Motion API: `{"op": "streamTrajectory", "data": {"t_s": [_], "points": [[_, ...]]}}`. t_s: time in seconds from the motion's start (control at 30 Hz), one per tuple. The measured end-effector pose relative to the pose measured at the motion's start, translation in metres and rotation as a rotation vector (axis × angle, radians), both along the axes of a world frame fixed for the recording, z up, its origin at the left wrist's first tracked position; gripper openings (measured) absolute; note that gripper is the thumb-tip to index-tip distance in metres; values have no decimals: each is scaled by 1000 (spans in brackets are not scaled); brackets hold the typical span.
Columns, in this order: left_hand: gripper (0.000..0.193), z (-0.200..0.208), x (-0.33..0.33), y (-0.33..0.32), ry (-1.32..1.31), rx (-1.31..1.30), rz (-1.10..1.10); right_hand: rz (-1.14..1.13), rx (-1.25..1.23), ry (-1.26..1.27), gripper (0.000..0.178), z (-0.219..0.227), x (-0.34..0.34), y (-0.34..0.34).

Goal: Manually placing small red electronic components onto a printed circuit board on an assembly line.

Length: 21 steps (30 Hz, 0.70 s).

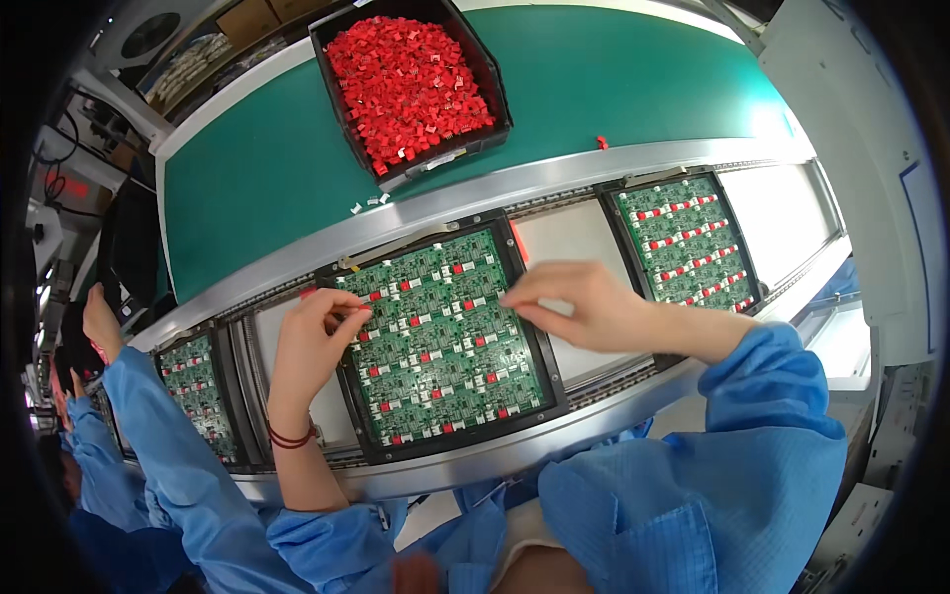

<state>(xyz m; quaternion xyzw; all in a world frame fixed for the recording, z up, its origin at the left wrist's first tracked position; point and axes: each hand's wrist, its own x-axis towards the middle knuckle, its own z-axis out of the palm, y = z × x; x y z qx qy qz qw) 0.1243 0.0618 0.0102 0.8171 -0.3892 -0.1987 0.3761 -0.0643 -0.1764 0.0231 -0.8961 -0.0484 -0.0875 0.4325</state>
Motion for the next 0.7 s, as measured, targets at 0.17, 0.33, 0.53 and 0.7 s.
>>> {"op": "streamTrajectory", "data": {"t_s": [0.17,0.33,0.53,0.7], "points": [[12,-2,-2,-6,159,-57,88,-38,-122,-8,17,-7,35,-8],[15,-12,2,-3,-67,-148,54,-10,-216,-74,18,-19,57,-10],[14,-22,3,-3,-37,-229,52,-26,-191,175,15,-11,63,-8],[12,-16,-1,0,40,-140,93,-180,156,281,15,-13,65,-6]]}}
